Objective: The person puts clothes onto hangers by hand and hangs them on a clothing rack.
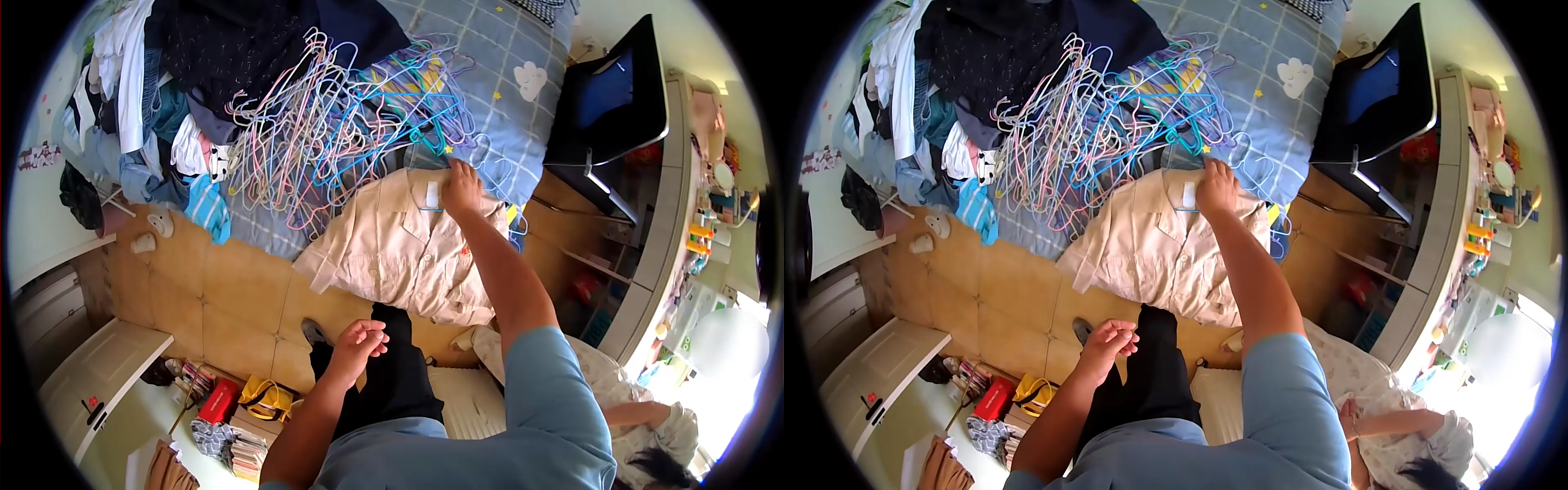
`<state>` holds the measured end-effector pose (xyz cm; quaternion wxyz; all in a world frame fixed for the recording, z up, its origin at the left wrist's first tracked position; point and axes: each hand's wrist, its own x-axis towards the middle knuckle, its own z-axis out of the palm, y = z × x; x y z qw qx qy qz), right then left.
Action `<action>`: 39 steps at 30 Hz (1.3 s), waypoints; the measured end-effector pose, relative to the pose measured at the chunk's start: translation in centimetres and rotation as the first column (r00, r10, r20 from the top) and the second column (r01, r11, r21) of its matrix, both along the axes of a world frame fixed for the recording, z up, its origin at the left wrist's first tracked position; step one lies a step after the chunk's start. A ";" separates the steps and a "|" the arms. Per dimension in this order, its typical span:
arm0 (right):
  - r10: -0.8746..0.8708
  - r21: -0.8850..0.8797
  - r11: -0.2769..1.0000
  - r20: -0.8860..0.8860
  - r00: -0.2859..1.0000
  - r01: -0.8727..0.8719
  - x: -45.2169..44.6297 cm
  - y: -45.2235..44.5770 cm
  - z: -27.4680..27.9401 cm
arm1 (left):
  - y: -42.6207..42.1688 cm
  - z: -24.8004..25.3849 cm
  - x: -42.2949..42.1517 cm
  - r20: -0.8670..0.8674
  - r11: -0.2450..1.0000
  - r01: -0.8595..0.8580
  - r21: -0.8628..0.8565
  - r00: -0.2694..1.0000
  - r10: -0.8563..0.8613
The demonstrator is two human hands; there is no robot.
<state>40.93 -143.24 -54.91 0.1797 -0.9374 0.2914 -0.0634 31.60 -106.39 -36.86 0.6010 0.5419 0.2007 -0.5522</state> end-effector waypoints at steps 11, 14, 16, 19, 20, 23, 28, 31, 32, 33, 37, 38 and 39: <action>0.175 0.220 0.946 0.265 0.948 -0.236 -0.3 -0.1 7.8 | -8.5 0.2 3.1 0.106 0.995 0.003 -0.100 0.994 0.007; 0.206 0.376 0.857 0.377 0.903 -0.352 -3.2 2.6 14.9 | -12.9 1.2 3.9 0.166 0.985 -0.063 -0.161 0.982 0.089; 0.057 0.694 0.681 0.269 0.962 -0.234 -6.2 5.0 16.6 | -15.5 1.0 4.0 0.139 0.945 -0.203 -0.257 0.960 0.244; -0.049 0.965 0.253 0.086 0.995 -0.070 -8.2 7.0 21.0 | -17.3 1.6 3.8 0.105 0.894 -0.347 -0.283 0.916 0.388; -0.039 0.969 0.226 0.115 0.993 -0.103 -8.5 6.5 21.2 | -17.4 1.8 3.4 0.124 0.880 -0.398 -0.260 0.890 0.439; -0.072 0.943 0.290 0.193 0.979 -0.165 -9.3 4.5 18.5 | -16.2 0.5 3.2 0.158 0.873 -0.437 -0.214 0.867 0.473; 0.007 0.297 0.954 0.061 0.998 -0.024 -9.7 -1.4 3.6 | -14.9 0.4 3.2 0.130 0.876 -0.413 -0.247 0.882 0.453; 0.025 0.076 0.997 -0.274 0.961 -0.004 -9.6 -1.5 0.0 | -13.6 1.0 2.1 0.146 0.892 -0.405 -0.199 0.888 0.436; 0.028 0.057 0.998 -0.292 0.956 -0.012 -9.5 -1.5 -0.2 | -13.2 1.2 1.8 0.157 0.899 -0.389 -0.200 0.893 0.421; 0.021 0.057 0.998 -0.304 0.952 -0.003 -9.5 -1.5 -0.5 | -12.8 1.2 1.6 0.167 0.906 -0.373 -0.201 0.898 0.407; 0.034 0.118 0.993 -0.123 0.992 -0.020 -10.8 -1.6 0.9 | -12.0 2.1 1.0 0.161 0.902 -0.373 -0.218 0.898 0.410; 0.050 0.137 0.990 -0.060 0.997 -0.041 -10.9 -1.9 2.1 | -11.9 2.4 0.8 0.162 0.900 -0.375 -0.223 0.896 0.413; 0.077 0.157 0.985 -0.021 0.997 -0.073 -11.1 -2.1 3.2 | -11.6 2.8 0.6 0.163 0.898 -0.376 -0.227 0.894 0.416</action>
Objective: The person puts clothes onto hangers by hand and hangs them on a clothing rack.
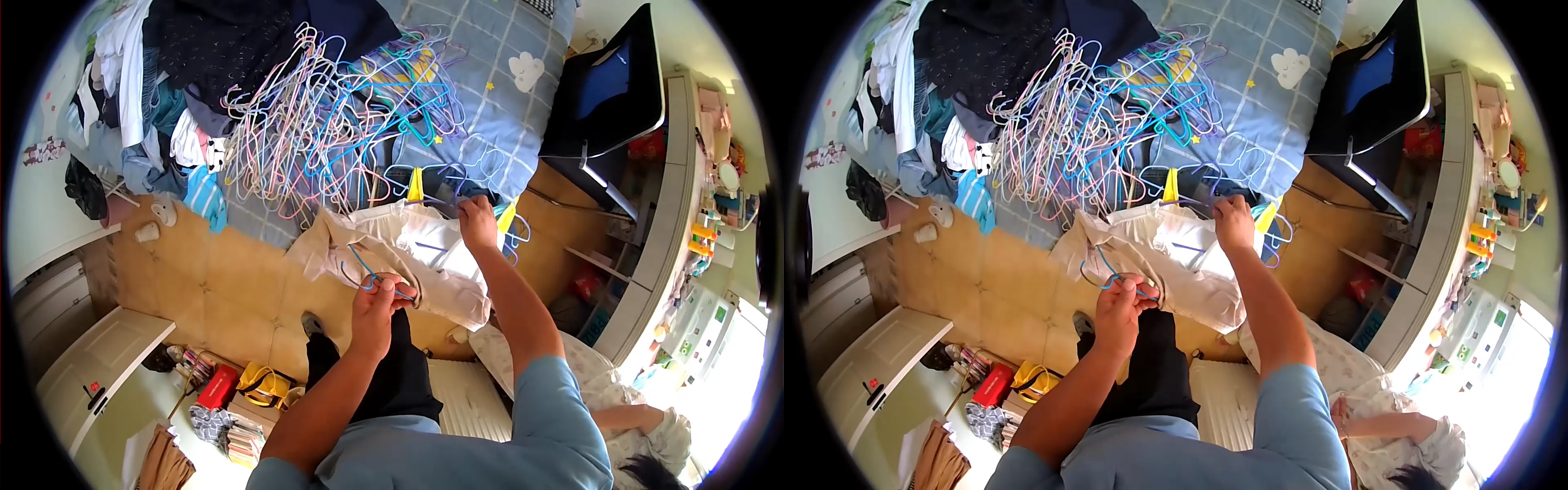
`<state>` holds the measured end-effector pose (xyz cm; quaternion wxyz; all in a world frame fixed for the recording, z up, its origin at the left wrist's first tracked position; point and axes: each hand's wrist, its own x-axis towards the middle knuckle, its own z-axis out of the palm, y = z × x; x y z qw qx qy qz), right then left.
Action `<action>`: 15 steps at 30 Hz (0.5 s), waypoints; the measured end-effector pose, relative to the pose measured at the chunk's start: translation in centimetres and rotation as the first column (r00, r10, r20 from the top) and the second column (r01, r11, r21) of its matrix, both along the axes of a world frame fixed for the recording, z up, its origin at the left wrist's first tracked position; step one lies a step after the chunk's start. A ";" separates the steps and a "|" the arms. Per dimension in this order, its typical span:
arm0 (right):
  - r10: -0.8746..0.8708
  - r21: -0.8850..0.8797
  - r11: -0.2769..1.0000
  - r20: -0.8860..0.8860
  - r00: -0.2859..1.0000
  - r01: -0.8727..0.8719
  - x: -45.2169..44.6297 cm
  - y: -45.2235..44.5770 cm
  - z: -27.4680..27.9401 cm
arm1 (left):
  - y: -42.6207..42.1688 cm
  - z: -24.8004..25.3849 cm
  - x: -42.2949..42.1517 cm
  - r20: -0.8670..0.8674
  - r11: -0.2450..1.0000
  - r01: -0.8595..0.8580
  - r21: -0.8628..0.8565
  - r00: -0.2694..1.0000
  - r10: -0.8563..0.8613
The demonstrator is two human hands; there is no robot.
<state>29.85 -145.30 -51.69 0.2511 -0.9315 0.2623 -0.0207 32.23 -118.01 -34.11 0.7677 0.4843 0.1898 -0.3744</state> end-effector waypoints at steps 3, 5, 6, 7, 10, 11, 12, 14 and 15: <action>0.053 0.040 0.997 0.122 0.991 -0.059 -1.3 -0.2 2.4 | 0.5 0.7 -1.0 -0.013 1.000 0.012 -0.014 1.000 -0.013; 0.078 0.025 0.996 0.164 0.983 -0.083 -1.4 -0.3 3.0 | 0.3 0.7 -1.2 -0.023 0.999 0.018 -0.029 1.000 -0.018; 0.091 0.022 0.995 0.178 0.980 -0.096 -1.6 -0.1 3.5 | 0.4 0.7 -1.6 -0.040 0.999 0.019 -0.033 0.999 -0.021; 0.108 0.038 0.993 0.134 0.985 -0.114 -1.4 0.5 5.0 | 0.3 0.5 -1.7 -0.051 0.999 0.020 -0.037 0.998 -0.022; 0.072 0.320 0.944 0.048 0.996 -0.084 -1.1 3.8 9.9 | -0.7 -0.4 -1.6 -0.084 0.998 0.000 -0.064 0.996 -0.005; 0.092 0.340 0.934 0.079 0.993 -0.113 -0.9 4.8 11.5 | -1.0 -1.2 -1.7 -0.091 0.998 0.006 -0.067 0.996 -0.012; 0.109 0.360 0.922 0.108 0.988 -0.141 -1.0 5.6 12.7 | -1.5 -1.4 -1.6 -0.121 0.997 -0.001 -0.080 0.993 -0.008; 0.142 0.446 0.878 0.101 0.985 -0.172 -1.5 6.7 14.0 | -2.6 -1.6 -1.3 -0.174 0.994 -0.013 -0.104 0.985 -0.005; 0.131 0.530 0.831 0.111 0.985 -0.170 -1.9 7.4 13.9 | -3.2 -2.1 -1.5 -0.176 0.994 -0.023 -0.108 0.984 0.004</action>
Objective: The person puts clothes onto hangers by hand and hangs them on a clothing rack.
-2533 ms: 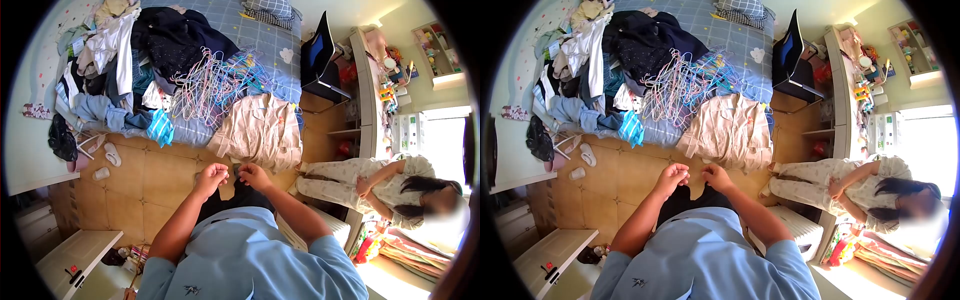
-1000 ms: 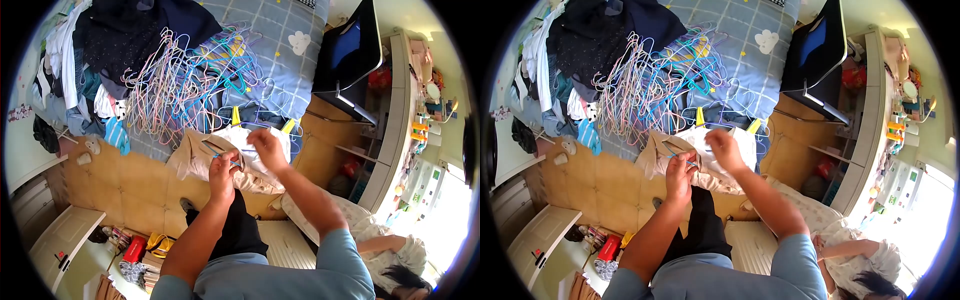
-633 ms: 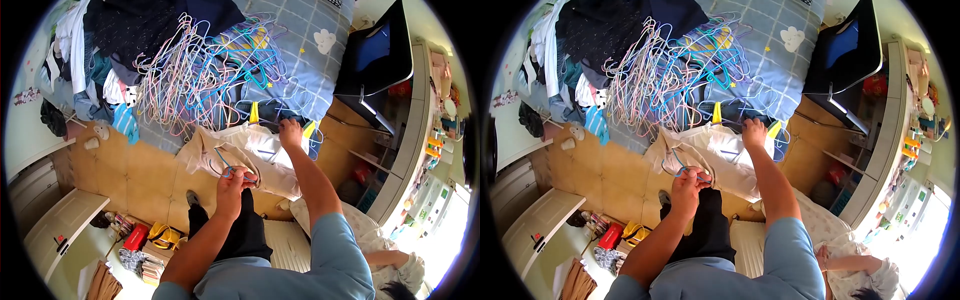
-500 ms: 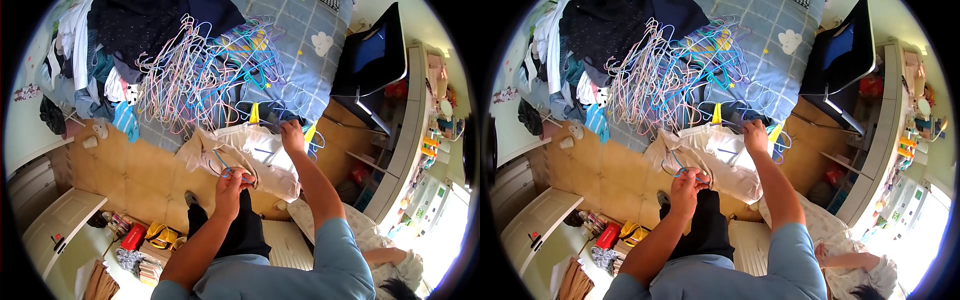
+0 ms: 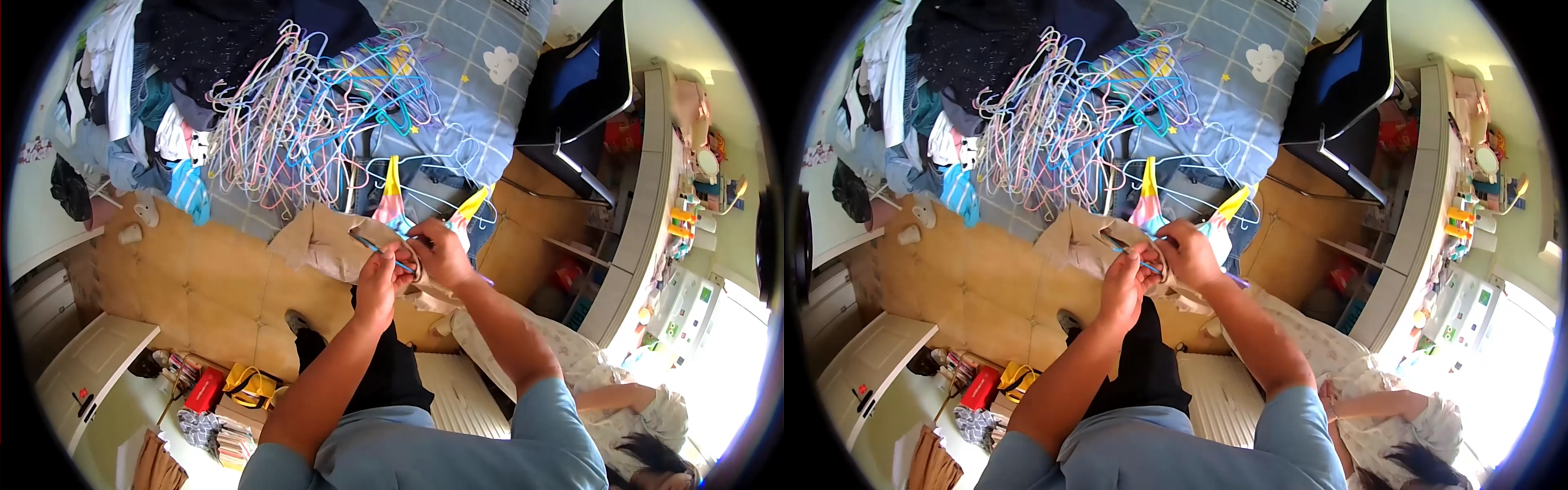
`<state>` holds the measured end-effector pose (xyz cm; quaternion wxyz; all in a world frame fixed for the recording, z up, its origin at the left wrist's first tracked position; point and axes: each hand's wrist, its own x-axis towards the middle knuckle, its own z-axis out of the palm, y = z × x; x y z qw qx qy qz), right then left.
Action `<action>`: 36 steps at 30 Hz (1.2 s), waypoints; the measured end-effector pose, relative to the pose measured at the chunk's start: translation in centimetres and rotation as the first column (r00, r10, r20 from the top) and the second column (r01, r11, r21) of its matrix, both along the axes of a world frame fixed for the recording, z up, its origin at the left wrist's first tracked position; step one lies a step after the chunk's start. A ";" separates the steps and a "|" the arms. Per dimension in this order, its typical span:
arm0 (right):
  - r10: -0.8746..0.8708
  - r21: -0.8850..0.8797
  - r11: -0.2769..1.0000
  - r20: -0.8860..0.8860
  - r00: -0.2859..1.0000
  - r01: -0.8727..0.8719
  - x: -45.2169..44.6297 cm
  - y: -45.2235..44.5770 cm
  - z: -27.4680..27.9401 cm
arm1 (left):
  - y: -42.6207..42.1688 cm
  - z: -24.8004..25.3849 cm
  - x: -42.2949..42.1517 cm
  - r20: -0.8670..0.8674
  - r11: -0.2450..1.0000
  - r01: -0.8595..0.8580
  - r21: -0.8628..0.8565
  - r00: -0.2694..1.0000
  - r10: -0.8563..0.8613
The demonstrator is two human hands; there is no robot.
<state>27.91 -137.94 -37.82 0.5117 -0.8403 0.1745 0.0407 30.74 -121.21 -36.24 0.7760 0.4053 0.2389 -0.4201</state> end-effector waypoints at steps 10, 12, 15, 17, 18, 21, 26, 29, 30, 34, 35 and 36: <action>0.133 0.706 0.707 -0.060 0.989 -0.053 -1.1 0.6 -1.4 | -0.7 -2.7 -0.1 -0.005 0.968 -0.161 0.190 0.986 0.165; 0.196 0.790 0.612 -0.124 0.973 -0.022 -0.5 -0.9 -2.6 | -0.4 -3.6 -0.2 -0.036 0.967 -0.173 0.186 0.982 0.183; -0.260 -0.099 0.963 -0.087 0.962 0.251 -0.1 -6.1 -13.5 | 0.1 -3.9 -0.2 -0.027 0.991 -0.075 0.111 0.997 0.078; -0.219 -0.628 0.742 0.106 0.970 0.236 1.0 -11.3 -17.1 | -0.2 -2.8 -0.2 -0.063 0.969 -0.056 0.239 0.995 0.073; -0.298 -0.736 0.648 -0.006 0.955 0.198 1.2 -12.4 -17.5 | -0.2 -2.4 -0.3 -0.047 0.970 -0.059 0.237 0.996 0.072; -0.379 -0.745 0.659 -0.209 0.901 0.104 1.6 -14.5 -19.3 | 0.8 -1.9 -0.5 -0.039 0.981 -0.065 0.180 0.997 0.073; -0.329 -0.673 0.701 -0.011 0.944 0.236 0.3 -16.0 -18.4 | 3.2 -0.4 -1.6 -0.063 0.989 -0.031 0.144 0.997 0.040; -0.400 -0.490 0.797 0.008 0.917 0.352 -1.8 -13.8 -12.6 | 4.9 1.7 -2.7 -0.035 0.990 -0.022 0.137 0.999 0.027; -0.392 -0.469 0.805 0.038 0.919 0.363 -3.2 -13.2 -11.3 | 5.6 2.5 -3.2 -0.025 0.992 -0.030 0.120 0.999 0.033; -0.482 0.079 0.874 0.016 0.876 0.480 -8.3 -8.7 -7.0 | 9.1 5.4 -5.2 0.007 0.992 -0.027 0.123 1.000 0.027; -0.505 0.154 0.851 -0.019 0.863 0.502 -9.2 -7.3 -5.5 | 10.1 6.2 -5.9 0.011 0.994 -0.033 0.105 0.999 0.032; -0.491 0.092 0.869 0.023 0.871 0.487 -10.1 -7.1 -6.0 | 11.2 6.9 -6.5 0.021 0.995 -0.038 0.088 0.999 0.036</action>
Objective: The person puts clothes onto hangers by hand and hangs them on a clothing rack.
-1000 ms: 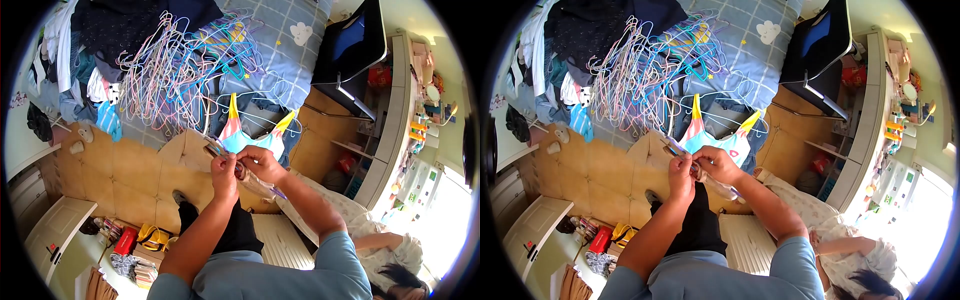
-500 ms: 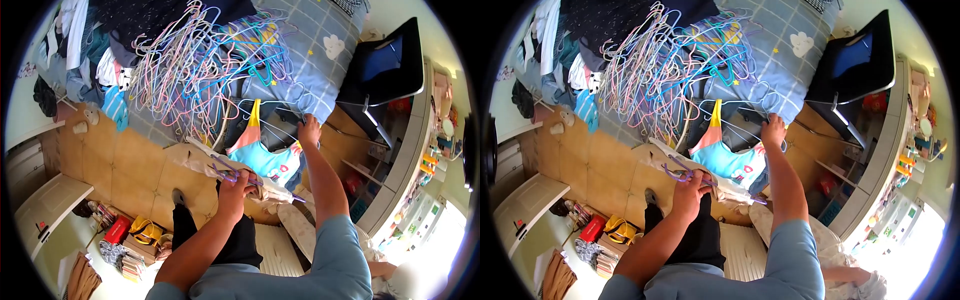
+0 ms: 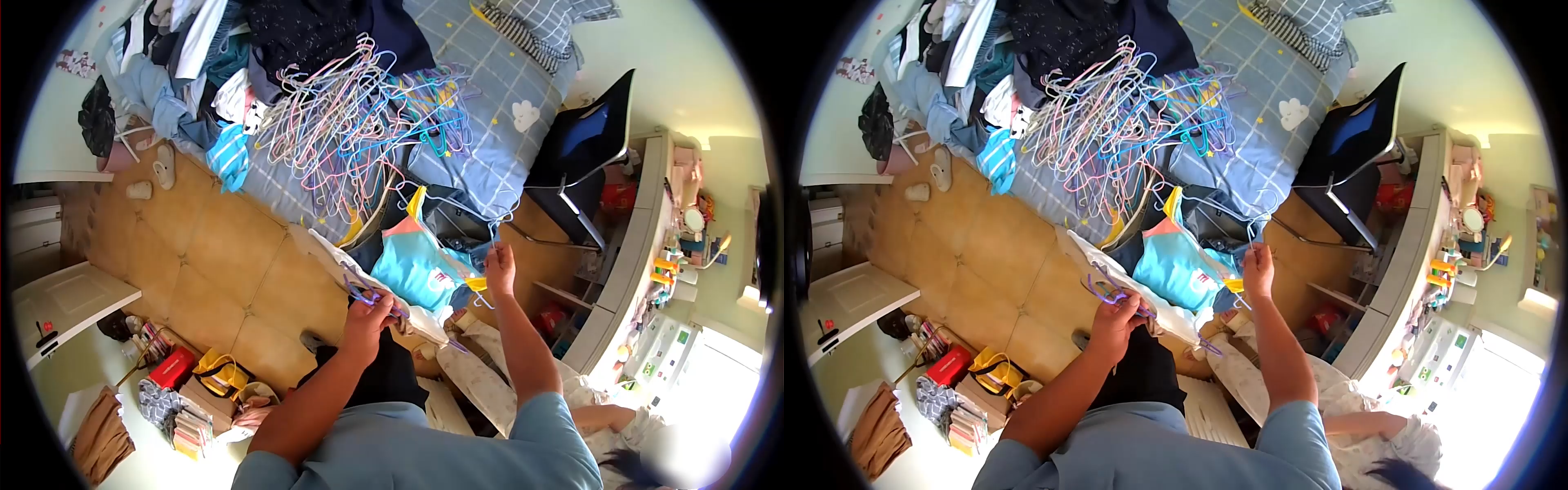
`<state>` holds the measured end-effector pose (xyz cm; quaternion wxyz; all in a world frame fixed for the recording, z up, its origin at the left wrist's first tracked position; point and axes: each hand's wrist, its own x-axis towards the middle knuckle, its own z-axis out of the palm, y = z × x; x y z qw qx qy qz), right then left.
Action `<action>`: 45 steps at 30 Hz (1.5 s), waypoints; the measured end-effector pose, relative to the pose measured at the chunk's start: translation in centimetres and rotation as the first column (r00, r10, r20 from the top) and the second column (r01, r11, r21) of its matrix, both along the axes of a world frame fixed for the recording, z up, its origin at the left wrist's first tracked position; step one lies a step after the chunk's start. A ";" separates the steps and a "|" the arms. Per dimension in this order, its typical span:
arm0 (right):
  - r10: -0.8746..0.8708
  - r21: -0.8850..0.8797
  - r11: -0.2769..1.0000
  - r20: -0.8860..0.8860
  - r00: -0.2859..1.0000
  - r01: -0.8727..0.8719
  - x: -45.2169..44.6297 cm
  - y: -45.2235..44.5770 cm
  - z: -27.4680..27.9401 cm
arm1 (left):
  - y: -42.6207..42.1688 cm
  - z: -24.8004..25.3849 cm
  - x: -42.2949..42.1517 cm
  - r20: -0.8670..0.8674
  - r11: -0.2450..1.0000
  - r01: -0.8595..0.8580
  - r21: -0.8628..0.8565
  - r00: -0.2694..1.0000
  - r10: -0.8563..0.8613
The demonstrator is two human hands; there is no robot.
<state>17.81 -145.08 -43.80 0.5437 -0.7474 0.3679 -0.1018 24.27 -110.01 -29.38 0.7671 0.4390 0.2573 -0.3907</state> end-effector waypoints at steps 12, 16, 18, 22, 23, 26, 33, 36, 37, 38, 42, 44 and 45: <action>0.079 0.165 0.984 -0.027 0.997 -0.073 2.9 5.5 -0.5 | 4.8 2.4 -2.4 0.159 1.000 0.017 -0.023 0.987 -0.013; 0.223 0.189 0.952 0.103 0.969 -0.239 3.0 9.3 4.5 | 5.6 2.2 -1.2 0.189 0.999 -0.012 -0.032 0.982 0.018; 0.249 0.178 0.944 0.173 0.953 -0.279 3.0 10.6 6.6 | 5.5 2.7 -0.6 0.204 0.998 -0.037 -0.041 0.978 0.044; 0.340 0.109 0.921 0.246 0.908 -0.374 1.9 12.9 10.5 | 5.7 2.5 0.9 0.313 0.981 -0.188 -0.055 0.929 0.196; 0.369 0.074 0.915 0.238 0.898 -0.396 1.4 13.4 12.0 | 6.1 2.2 1.6 0.322 0.973 -0.230 -0.035 0.919 0.229; 0.442 0.062 0.880 0.259 0.859 -0.472 -0.4 15.3 16.3 | 7.5 4.4 4.2 0.439 0.931 -0.354 -0.090 0.825 0.356; 0.575 0.123 0.759 0.332 0.748 -0.639 -2.9 24.0 27.9 | 13.7 10.5 5.4 0.569 0.892 -0.436 -0.118 0.707 0.420; 0.613 0.097 0.710 0.403 0.680 -0.698 -3.9 28.2 31.1 | 17.6 12.4 4.3 0.611 0.847 -0.523 -0.098 0.640 0.466; 0.611 0.099 0.702 0.426 0.668 -0.705 -4.3 29.7 32.4 | 19.3 13.3 3.8 0.610 0.851 -0.518 -0.087 0.648 0.457; 0.588 0.063 0.725 0.460 0.665 -0.686 -4.2 31.3 33.7 | 21.0 14.3 3.4 0.609 0.853 -0.516 -0.076 0.654 0.449; 0.520 0.231 0.651 0.558 0.646 -0.723 -2.7 38.4 36.4 | 27.1 19.3 0.7 0.708 0.900 -0.426 -0.093 0.608 0.360; 0.538 0.278 0.566 0.589 0.603 -0.776 -1.2 42.8 38.6 | 31.2 21.9 -0.6 0.675 0.916 -0.367 -0.164 0.635 0.375; 0.549 0.277 0.516 0.620 0.561 -0.811 -0.3 45.1 39.2 | 33.1 23.2 -1.4 0.659 0.919 -0.341 -0.197 0.648 0.381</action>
